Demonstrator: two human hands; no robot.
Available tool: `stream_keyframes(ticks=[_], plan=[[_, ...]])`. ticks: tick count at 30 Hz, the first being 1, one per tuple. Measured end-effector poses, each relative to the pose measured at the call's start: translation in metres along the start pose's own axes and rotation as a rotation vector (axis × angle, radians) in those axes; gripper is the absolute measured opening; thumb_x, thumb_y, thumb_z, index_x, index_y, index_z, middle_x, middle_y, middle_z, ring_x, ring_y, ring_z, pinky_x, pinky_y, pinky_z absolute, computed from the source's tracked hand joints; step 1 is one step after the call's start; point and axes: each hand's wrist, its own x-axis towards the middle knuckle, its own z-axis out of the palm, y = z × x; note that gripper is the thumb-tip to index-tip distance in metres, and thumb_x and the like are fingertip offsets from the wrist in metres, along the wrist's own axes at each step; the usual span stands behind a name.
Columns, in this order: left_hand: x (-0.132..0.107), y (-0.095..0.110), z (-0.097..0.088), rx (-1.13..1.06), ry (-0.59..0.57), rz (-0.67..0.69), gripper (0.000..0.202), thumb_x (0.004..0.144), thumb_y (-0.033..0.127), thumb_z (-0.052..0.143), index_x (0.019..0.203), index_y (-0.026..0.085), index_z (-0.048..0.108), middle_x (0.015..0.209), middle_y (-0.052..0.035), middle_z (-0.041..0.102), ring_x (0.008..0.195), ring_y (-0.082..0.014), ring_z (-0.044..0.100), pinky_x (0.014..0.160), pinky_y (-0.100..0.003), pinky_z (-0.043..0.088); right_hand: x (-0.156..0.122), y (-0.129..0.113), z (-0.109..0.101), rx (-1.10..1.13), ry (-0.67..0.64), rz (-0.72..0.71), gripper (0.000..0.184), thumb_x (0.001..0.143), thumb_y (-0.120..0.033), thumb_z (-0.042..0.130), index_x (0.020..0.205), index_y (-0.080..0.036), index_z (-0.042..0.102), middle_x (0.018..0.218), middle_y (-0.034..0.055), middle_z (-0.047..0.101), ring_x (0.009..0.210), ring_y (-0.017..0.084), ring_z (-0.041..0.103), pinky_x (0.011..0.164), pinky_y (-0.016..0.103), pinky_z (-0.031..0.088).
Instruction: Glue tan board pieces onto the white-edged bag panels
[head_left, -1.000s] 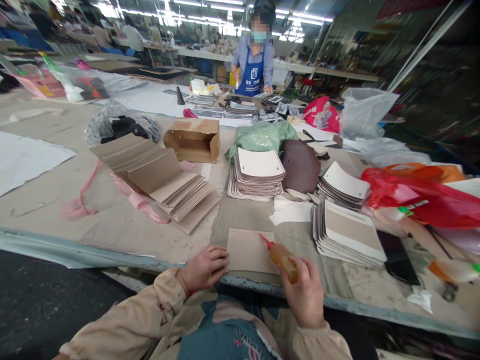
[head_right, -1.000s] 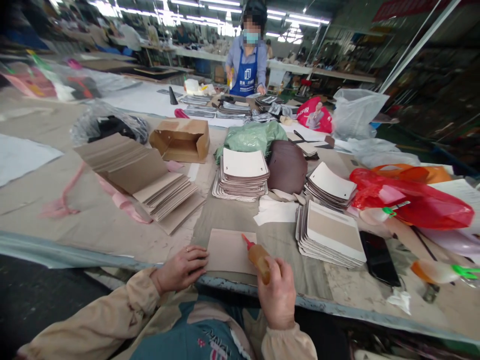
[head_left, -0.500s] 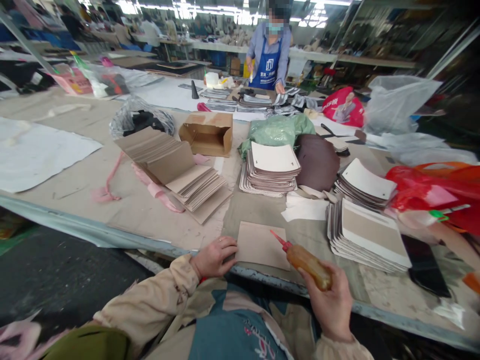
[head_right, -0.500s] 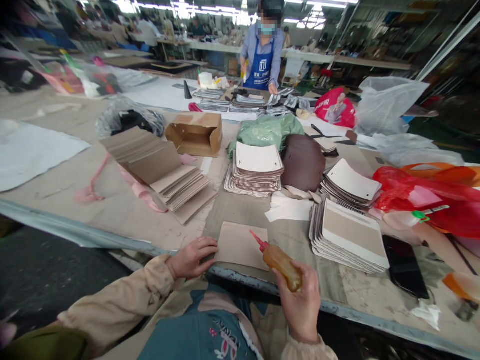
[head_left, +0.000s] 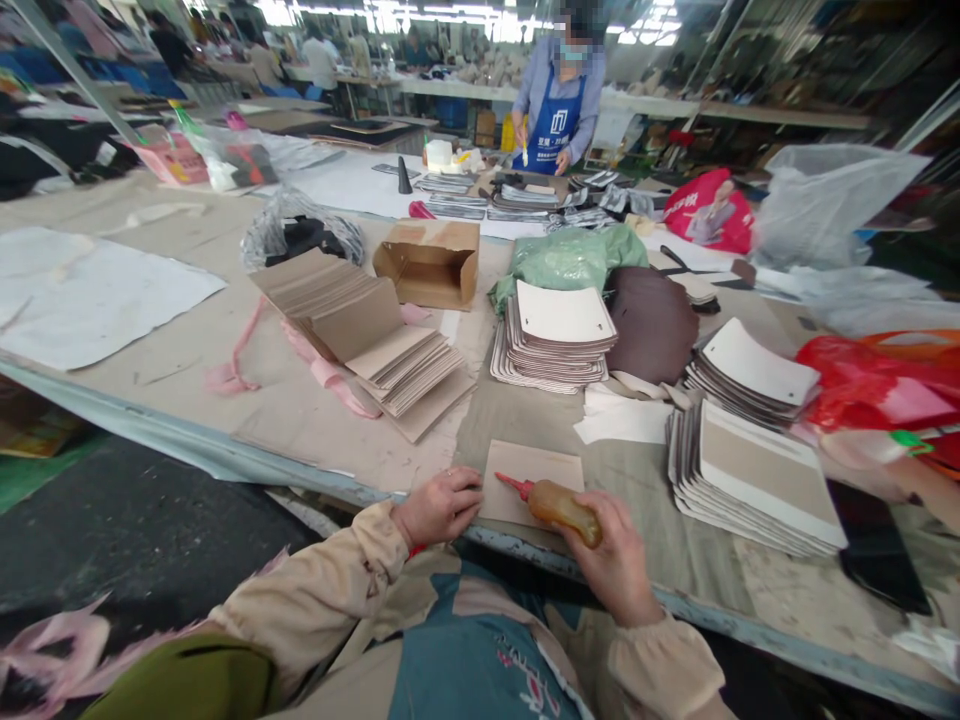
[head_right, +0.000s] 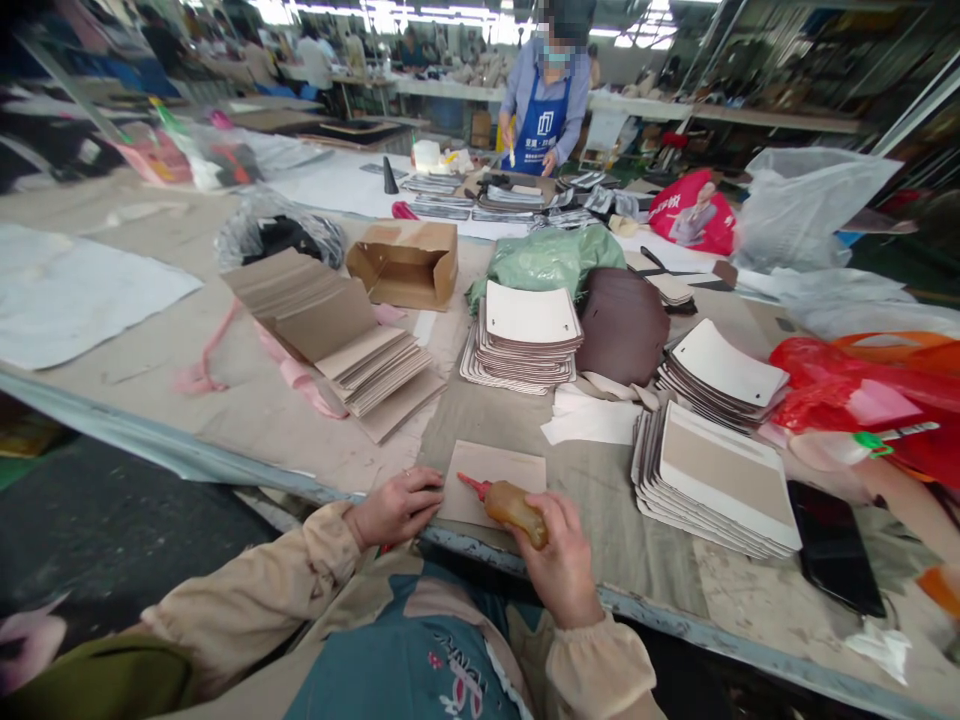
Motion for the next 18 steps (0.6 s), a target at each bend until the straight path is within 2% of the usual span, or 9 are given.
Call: stream_keyframes(ticks=[7,10,18], plan=[[0.001,0.000,0.000,-0.008,-0.011,-0.001,0.018,0.087,0.015,0.049,0.094,0.016,0.065,0.105,-0.0110,0.058,0.109,-0.0218,0.052,0.093,-0.036,0.047,-0.019,-0.001,-0.022,0.026,-0.176,0.004,0.027,0.080,-0.032,0.065,0.103,-0.023,0.053,0.101,0.0070,0.056,0.091,0.022,0.059,0.078,0.034,0.052],[0.001,-0.001,-0.001,-0.013,-0.016,0.001,0.017,0.086,0.015,0.049,0.094,0.016,0.065,0.105,-0.0109,0.058,0.108,-0.0218,0.052,0.093,-0.037,0.047,-0.022,-0.001,-0.024,0.043,-0.208,0.023,0.027,0.081,-0.031,0.065,0.103,-0.024,0.052,0.101,0.0063,0.056,0.093,0.021,0.058,0.079,0.033,0.051],[0.002,0.001,-0.003,0.002,-0.039,-0.003,0.018,0.086,0.016,0.049,0.093,0.017,0.066,0.106,-0.0110,0.059,0.109,-0.0218,0.052,0.094,-0.037,0.047,0.006,0.008,0.003,-0.011,-0.008,0.058,0.029,0.080,-0.038,0.062,0.102,-0.021,0.056,0.098,0.0083,0.057,0.092,0.024,0.057,0.081,0.040,0.051]])
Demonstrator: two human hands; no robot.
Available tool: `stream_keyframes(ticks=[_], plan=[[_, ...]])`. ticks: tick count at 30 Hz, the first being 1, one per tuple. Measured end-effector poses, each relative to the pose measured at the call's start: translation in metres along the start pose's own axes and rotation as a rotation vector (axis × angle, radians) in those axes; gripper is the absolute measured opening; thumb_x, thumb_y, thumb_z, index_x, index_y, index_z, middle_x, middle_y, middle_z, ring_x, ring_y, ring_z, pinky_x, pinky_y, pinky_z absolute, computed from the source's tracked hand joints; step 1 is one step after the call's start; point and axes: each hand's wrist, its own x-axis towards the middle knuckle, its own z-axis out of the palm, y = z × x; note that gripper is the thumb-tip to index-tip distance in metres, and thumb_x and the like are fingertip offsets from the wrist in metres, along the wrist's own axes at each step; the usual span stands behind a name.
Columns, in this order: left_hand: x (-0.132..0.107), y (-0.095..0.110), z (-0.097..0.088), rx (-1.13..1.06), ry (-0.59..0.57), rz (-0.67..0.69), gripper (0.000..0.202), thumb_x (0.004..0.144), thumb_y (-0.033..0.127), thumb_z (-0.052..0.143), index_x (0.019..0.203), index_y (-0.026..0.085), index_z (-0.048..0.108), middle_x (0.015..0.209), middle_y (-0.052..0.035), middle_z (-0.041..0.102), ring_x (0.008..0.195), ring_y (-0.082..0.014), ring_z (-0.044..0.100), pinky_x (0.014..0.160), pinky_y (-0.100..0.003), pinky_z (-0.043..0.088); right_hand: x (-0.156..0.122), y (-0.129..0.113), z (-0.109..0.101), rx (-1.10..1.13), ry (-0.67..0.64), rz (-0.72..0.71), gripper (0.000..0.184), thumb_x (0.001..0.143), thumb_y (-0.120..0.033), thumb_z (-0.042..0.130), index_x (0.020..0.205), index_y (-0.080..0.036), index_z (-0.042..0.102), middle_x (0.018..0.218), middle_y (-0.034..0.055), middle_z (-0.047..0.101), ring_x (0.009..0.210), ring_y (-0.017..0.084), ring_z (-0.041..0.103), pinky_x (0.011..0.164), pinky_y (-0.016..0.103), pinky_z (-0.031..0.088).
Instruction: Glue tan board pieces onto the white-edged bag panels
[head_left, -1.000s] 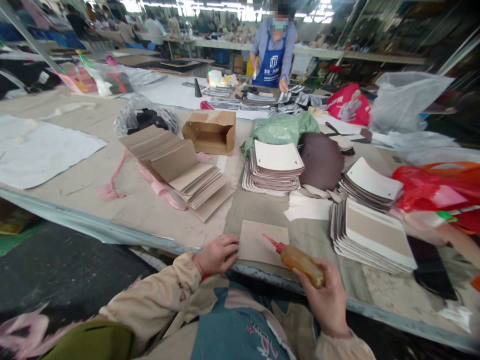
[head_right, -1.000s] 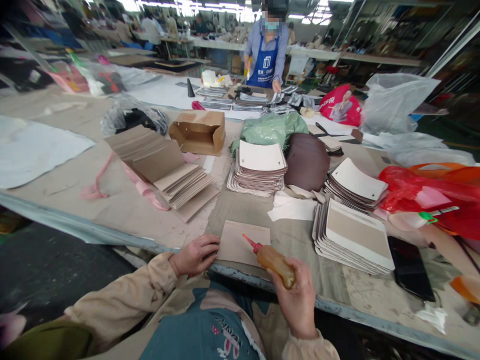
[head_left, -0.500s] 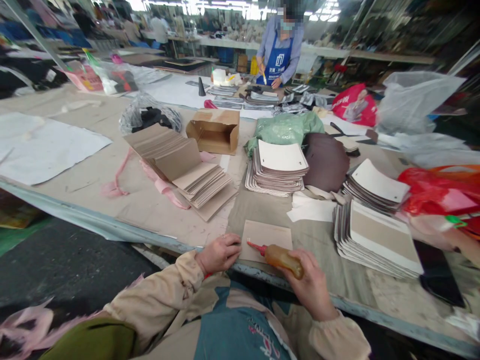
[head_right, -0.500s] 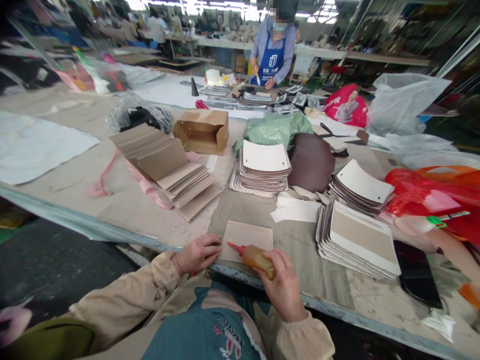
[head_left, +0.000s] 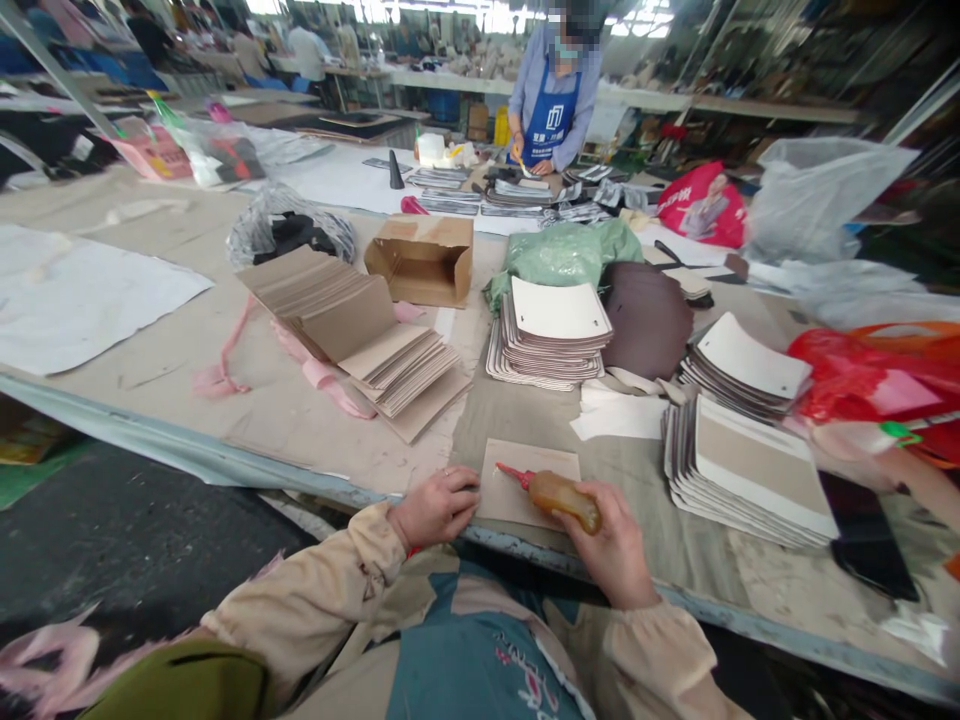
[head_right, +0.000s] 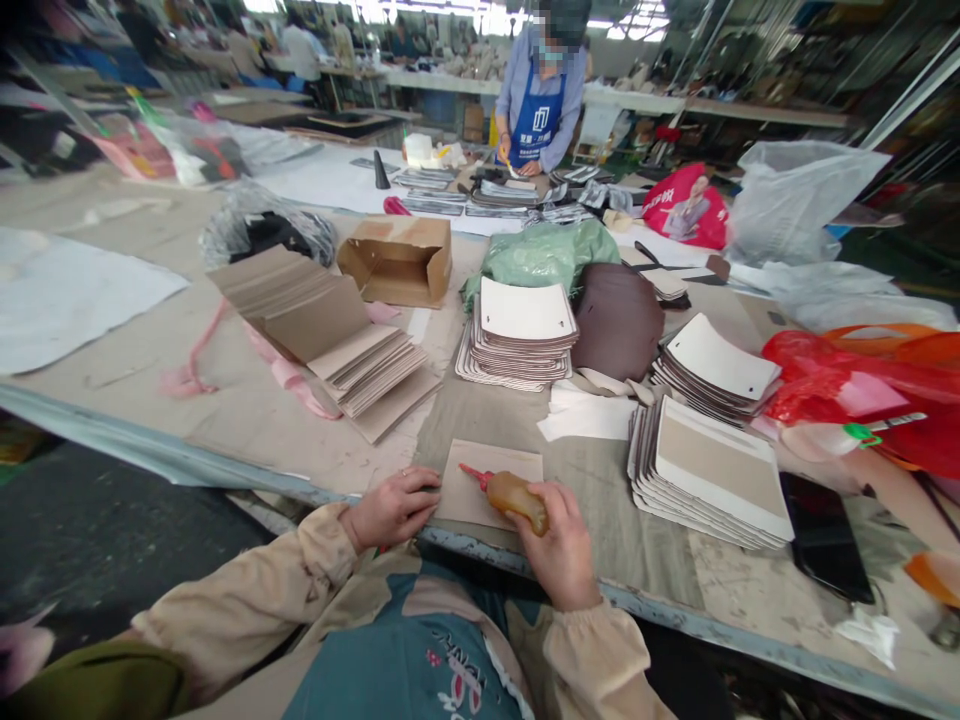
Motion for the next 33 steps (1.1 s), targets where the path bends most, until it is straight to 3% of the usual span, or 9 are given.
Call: stream_keyframes(ticks=[9,12,16,20,24,33], plan=[[0.000,0.000,0.001,0.001,0.017,-0.002,0.017,0.085,0.014,0.051,0.093,0.017,0.066,0.106,-0.0110,0.059,0.108,-0.0219,0.053,0.093,-0.037,0.048,-0.022,-0.006,-0.023,0.098,-0.178,0.018,0.029,0.078,-0.039,0.067,0.099,-0.022,0.055,0.094,0.0065,0.060,0.090,0.024,0.059,0.078,0.038,0.051],[0.000,0.000,0.001,-0.001,0.004,-0.003,0.017,0.085,0.015,0.051,0.094,0.017,0.066,0.107,-0.0112,0.059,0.109,-0.0224,0.053,0.093,-0.038,0.048,-0.032,-0.009,-0.024,0.184,-0.141,0.157,0.034,0.074,-0.040,0.070,0.099,-0.022,0.055,0.094,0.0053,0.062,0.087,0.023,0.061,0.078,0.037,0.052],[0.000,0.001,-0.001,0.000,-0.004,-0.008,0.018,0.084,0.016,0.052,0.096,0.017,0.065,0.108,-0.0110,0.059,0.110,-0.0224,0.053,0.095,-0.038,0.047,-0.041,-0.002,-0.031,0.354,-0.049,0.443,0.048,0.068,-0.048,0.072,0.101,-0.020,0.052,0.088,0.0030,0.064,0.074,0.020,0.063,0.066,0.031,0.054],[0.000,0.001,-0.001,-0.004,-0.005,-0.002,0.017,0.084,0.018,0.055,0.098,0.017,0.064,0.108,-0.0109,0.059,0.112,-0.0231,0.052,0.097,-0.039,0.047,-0.050,0.021,-0.055,0.260,0.076,0.559,0.052,0.064,-0.052,0.073,0.100,-0.020,0.052,0.088,0.0031,0.065,0.073,0.019,0.063,0.064,0.030,0.053],[0.000,0.001,-0.001,-0.003,-0.003,0.009,0.016,0.083,0.021,0.058,0.097,0.017,0.063,0.110,-0.0114,0.058,0.111,-0.0239,0.052,0.095,-0.040,0.048,-0.052,0.042,-0.075,0.032,0.156,0.515,0.053,0.064,-0.057,0.071,0.099,-0.020,0.055,0.092,0.0046,0.063,0.077,0.022,0.062,0.070,0.034,0.051],[0.000,0.001,-0.003,0.009,-0.004,0.005,0.016,0.082,0.022,0.060,0.097,0.018,0.064,0.108,-0.0117,0.060,0.111,-0.0243,0.053,0.094,-0.041,0.049,-0.042,0.050,-0.079,-0.194,0.112,0.161,0.040,0.078,-0.055,0.061,0.099,-0.021,0.057,0.091,0.0063,0.060,0.085,0.024,0.058,0.075,0.040,0.050]])
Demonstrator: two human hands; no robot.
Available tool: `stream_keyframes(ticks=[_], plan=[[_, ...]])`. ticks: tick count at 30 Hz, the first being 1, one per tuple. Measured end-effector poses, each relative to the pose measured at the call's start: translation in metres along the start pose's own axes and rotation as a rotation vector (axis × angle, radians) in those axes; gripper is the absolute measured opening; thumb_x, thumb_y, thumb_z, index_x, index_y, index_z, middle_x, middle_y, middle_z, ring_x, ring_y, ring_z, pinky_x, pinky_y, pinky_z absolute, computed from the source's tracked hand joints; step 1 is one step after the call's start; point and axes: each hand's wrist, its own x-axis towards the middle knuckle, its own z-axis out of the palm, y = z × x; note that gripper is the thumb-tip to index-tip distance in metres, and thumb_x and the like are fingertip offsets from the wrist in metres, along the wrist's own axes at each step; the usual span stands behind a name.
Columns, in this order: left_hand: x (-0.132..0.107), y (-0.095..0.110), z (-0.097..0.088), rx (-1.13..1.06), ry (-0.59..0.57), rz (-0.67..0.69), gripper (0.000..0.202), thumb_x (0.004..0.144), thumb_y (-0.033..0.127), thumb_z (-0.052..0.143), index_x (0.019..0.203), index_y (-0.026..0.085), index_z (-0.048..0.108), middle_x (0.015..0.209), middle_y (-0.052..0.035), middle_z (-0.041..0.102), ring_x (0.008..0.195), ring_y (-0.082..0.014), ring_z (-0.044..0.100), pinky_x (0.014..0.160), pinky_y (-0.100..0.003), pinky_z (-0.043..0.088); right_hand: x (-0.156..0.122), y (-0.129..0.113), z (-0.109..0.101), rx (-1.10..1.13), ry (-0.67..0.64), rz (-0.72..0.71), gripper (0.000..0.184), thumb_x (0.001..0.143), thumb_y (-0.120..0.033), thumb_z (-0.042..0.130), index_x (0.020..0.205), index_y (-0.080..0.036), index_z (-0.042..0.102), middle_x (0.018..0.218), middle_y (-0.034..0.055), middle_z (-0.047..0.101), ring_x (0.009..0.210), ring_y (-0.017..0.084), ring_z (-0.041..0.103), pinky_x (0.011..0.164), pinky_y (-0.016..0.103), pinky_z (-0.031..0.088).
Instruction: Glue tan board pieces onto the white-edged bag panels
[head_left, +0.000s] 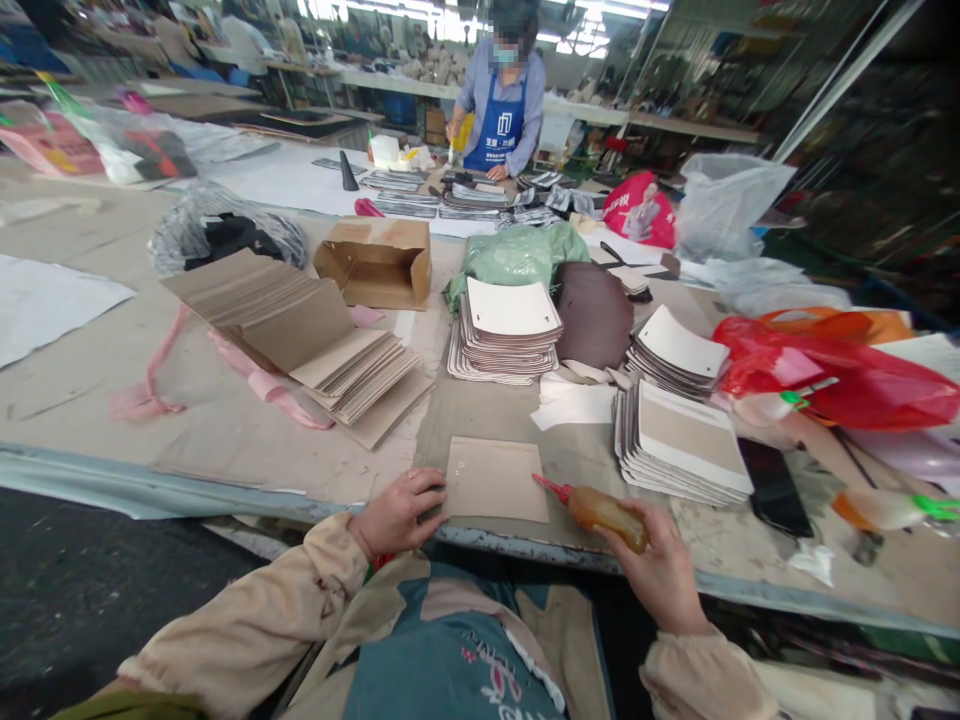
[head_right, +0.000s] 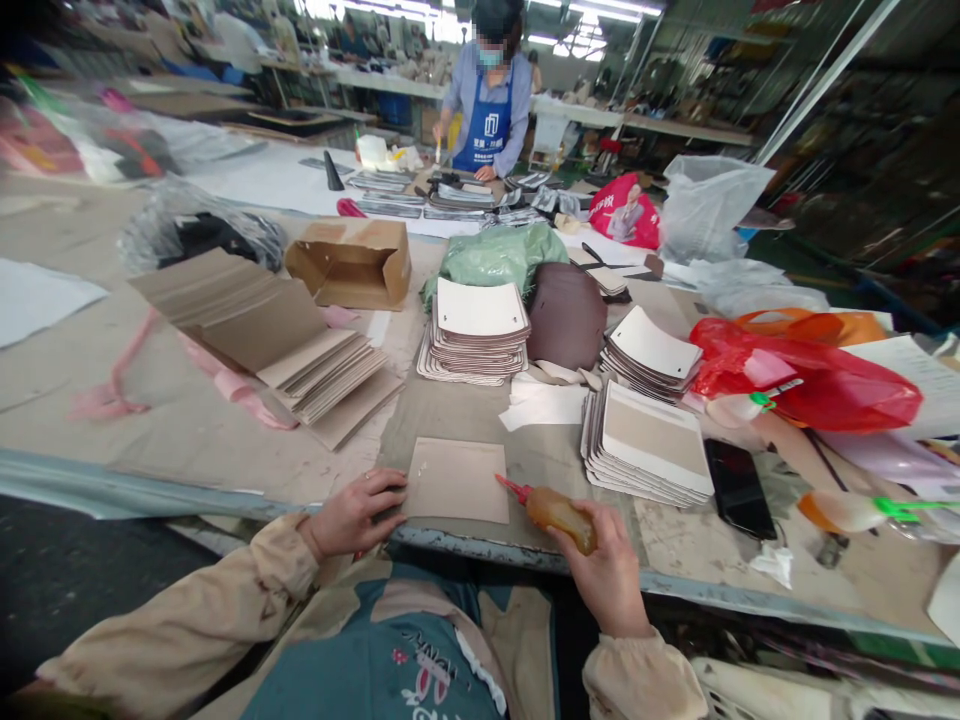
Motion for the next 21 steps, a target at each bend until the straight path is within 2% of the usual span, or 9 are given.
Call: stream_keyframes(ticks=[6,9,12,18,21], plan=[[0.001,-0.001,0.000,-0.009,-0.009,0.004,0.015,0.082,0.022,0.060,0.095,0.018,0.064,0.107,-0.0118,0.059,0.111,-0.0244,0.053,0.095,-0.041,0.048,-0.020,0.008,-0.032,0.022,-0.111,-0.055,0.035,0.077,-0.050,0.064,0.100,-0.025,0.056,0.095,0.0053,0.060,0.087,0.025,0.060,0.075,0.039,0.052],[0.001,-0.002,0.001,-0.009,-0.020,0.006,0.014,0.082,0.022,0.059,0.095,0.017,0.064,0.108,-0.0120,0.059,0.111,-0.0242,0.052,0.096,-0.041,0.047,-0.022,0.008,-0.040,0.035,-0.147,-0.055,0.034,0.077,-0.049,0.065,0.100,-0.025,0.056,0.095,0.0055,0.060,0.087,0.025,0.061,0.074,0.037,0.052],[0.001,-0.001,0.001,-0.010,-0.018,0.010,0.015,0.082,0.021,0.059,0.095,0.018,0.064,0.108,-0.0117,0.059,0.111,-0.0241,0.052,0.095,-0.040,0.047,-0.013,0.007,-0.033,0.041,-0.142,-0.055,0.034,0.077,-0.049,0.065,0.099,-0.025,0.057,0.094,0.0052,0.060,0.087,0.025,0.060,0.076,0.038,0.051],[0.001,-0.001,0.001,-0.014,-0.010,0.013,0.016,0.081,0.021,0.060,0.096,0.018,0.064,0.105,-0.0109,0.060,0.111,-0.0248,0.053,0.093,-0.040,0.048,0.019,0.000,0.002,-0.008,-0.048,-0.026,0.040,0.078,-0.055,0.061,0.100,-0.022,0.057,0.095,0.0069,0.060,0.087,0.025,0.059,0.076,0.040,0.050],[0.000,-0.001,0.001,-0.018,-0.014,0.008,0.017,0.082,0.021,0.059,0.098,0.018,0.063,0.106,-0.0110,0.060,0.112,-0.0249,0.053,0.094,-0.040,0.048,0.021,0.000,0.006,-0.023,-0.048,-0.019,0.041,0.077,-0.056,0.061,0.099,-0.021,0.057,0.093,0.0070,0.059,0.087,0.026,0.059,0.076,0.040,0.050]])
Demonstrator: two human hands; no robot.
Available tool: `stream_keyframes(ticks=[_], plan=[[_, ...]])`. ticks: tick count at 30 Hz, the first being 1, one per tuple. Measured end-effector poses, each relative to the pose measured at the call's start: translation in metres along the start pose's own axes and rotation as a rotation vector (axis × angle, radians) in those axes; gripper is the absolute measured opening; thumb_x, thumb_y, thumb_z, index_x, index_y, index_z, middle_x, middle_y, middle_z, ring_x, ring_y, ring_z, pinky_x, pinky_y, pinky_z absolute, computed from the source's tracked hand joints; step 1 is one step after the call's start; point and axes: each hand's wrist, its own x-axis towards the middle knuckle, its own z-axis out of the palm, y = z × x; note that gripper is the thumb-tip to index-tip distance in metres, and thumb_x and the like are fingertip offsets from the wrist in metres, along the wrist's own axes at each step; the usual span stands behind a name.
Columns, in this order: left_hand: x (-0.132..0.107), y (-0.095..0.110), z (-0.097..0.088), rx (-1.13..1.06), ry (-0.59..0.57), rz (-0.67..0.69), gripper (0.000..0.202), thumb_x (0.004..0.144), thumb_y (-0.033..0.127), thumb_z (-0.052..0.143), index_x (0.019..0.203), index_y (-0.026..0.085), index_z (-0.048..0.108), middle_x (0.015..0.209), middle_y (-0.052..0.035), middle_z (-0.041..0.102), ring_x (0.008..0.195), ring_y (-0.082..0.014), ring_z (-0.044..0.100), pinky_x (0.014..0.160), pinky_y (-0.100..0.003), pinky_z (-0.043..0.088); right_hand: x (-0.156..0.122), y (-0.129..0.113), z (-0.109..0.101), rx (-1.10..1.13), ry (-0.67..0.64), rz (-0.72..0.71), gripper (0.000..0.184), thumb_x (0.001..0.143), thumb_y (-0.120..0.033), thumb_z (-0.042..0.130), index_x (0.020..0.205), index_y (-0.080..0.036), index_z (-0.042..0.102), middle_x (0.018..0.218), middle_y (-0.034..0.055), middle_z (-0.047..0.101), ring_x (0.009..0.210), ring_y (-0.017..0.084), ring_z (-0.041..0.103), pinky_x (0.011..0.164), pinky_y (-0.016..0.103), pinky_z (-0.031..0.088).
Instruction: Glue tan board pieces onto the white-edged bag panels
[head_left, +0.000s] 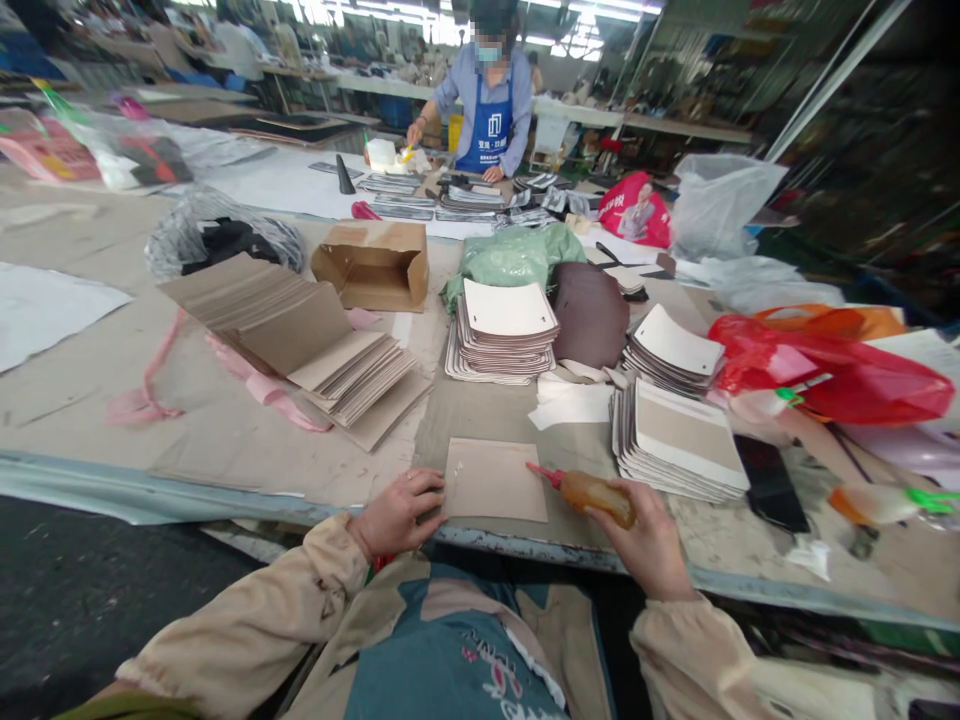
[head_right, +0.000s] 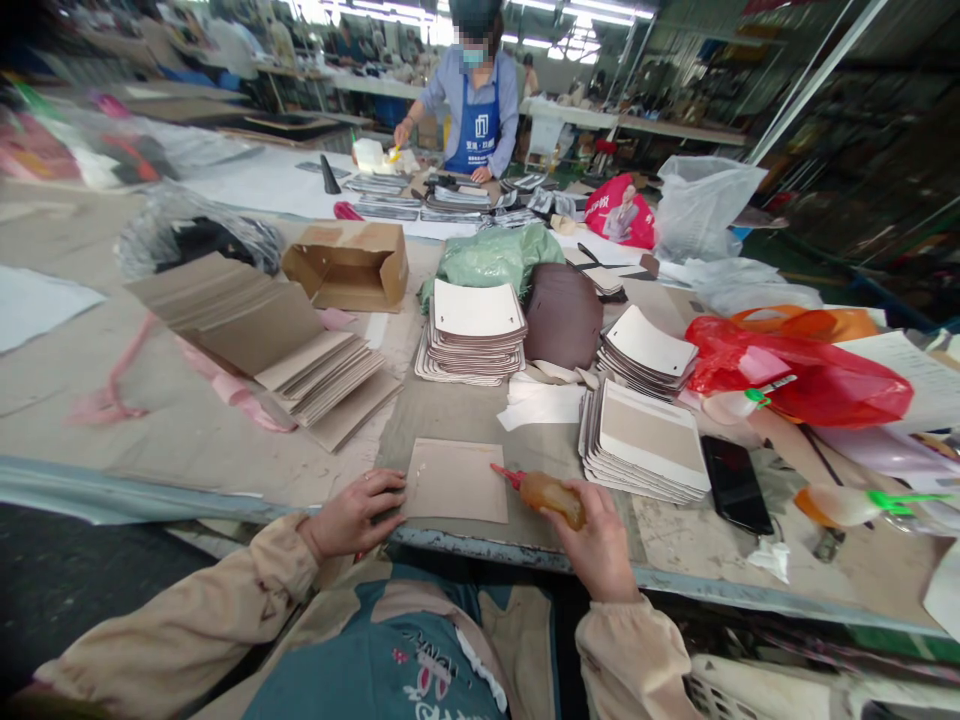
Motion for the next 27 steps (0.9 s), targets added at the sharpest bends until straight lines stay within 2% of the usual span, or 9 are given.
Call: stream_keyframes(ticks=[7,10,13,16,19,21,22,25,27], plan=[[0.000,-0.001,0.000,0.004,-0.019,0.005,0.016,0.083,0.022,0.058,0.098,0.017,0.063,0.106,-0.0116,0.059,0.113,-0.0248,0.051,0.095,-0.041,0.047,-0.038,0.015,-0.037,0.054,-0.138,0.037,0.041,0.075,-0.053,0.065,0.101,-0.023,0.056,0.096,0.0053,0.060,0.089,0.024,0.060,0.077,0.037,0.051],[0.001,0.000,-0.001,0.002,-0.022,0.006,0.015,0.083,0.022,0.058,0.097,0.016,0.063,0.106,-0.0116,0.059,0.113,-0.0247,0.050,0.096,-0.041,0.046,-0.046,0.016,-0.044,0.066,-0.155,0.063,0.040,0.075,-0.053,0.066,0.101,-0.024,0.057,0.095,0.0043,0.061,0.087,0.023,0.061,0.076,0.035,0.051],[0.001,0.000,-0.001,0.004,-0.014,0.016,0.014,0.083,0.021,0.058,0.095,0.017,0.063,0.106,-0.0113,0.058,0.113,-0.0243,0.050,0.096,-0.041,0.046,-0.041,0.011,-0.036,0.083,-0.117,0.096,0.042,0.074,-0.055,0.066,0.100,-0.023,0.057,0.094,0.0045,0.062,0.086,0.023,0.061,0.076,0.036,0.052],[0.001,0.000,0.001,0.005,-0.014,0.020,0.014,0.084,0.021,0.058,0.096,0.016,0.062,0.107,-0.0113,0.058,0.114,-0.0240,0.050,0.097,-0.041,0.045,-0.027,0.005,-0.020,0.087,-0.065,0.142,0.044,0.073,-0.055,0.066,0.101,-0.022,0.058,0.096,0.0056,0.062,0.087,0.024,0.060,0.078,0.039,0.050],[0.000,-0.001,0.001,-0.004,-0.017,0.009,0.015,0.084,0.022,0.057,0.098,0.016,0.062,0.107,-0.0112,0.058,0.114,-0.0235,0.049,0.098,-0.040,0.044,-0.016,-0.001,-0.003,0.128,0.022,0.243,0.049,0.068,-0.054,0.070,0.101,-0.020,0.058,0.096,0.0060,0.062,0.089,0.025,0.058,0.082,0.043,0.048],[0.000,-0.001,0.000,-0.019,-0.029,-0.011,0.016,0.085,0.024,0.056,0.098,0.016,0.062,0.107,-0.0109,0.058,0.114,-0.0229,0.049,0.098,-0.039,0.044,-0.015,-0.004,0.005,0.288,0.128,0.397,0.058,0.061,-0.053,0.075,0.105,-0.020,0.058,0.097,0.0053,0.062,0.088,0.024,0.058,0.082,0.042,0.048],[0.000,-0.001,-0.001,-0.028,-0.042,-0.026,0.016,0.085,0.025,0.056,0.098,0.016,0.062,0.108,-0.0108,0.057,0.113,-0.0224,0.050,0.097,-0.038,0.044,-0.016,-0.006,0.008,0.446,0.186,0.490,0.061,0.059,-0.052,0.076,0.109,-0.020,0.058,0.099,0.0050,0.062,0.088,0.023,0.058,0.081,0.041,0.049],[0.005,0.005,-0.008,-0.038,-0.102,-0.098,0.028,0.083,0.033,0.059,0.105,0.015,0.060,0.113,-0.0121,0.055,0.110,-0.0222,0.051,0.097,-0.037,0.044,-0.023,-0.010,0.008,1.094,0.287,0.703,0.062,0.062,-0.052,0.075,0.116,-0.025,0.057,0.111,0.0039,0.061,0.094,0.022,0.060,0.078,0.037,0.051],[0.014,0.012,-0.013,0.009,-0.150,-0.166,0.049,0.078,0.041,0.064,0.118,0.015,0.054,0.124,-0.0154,0.049,0.117,-0.0256,0.047,0.101,-0.040,0.040,-0.029,-0.011,0.002,1.442,0.310,0.750,0.057,0.068,-0.057,0.069,0.116,-0.029,0.057,0.113,0.0020,0.061,0.099,0.022,0.060,0.077,0.035,0.053]])
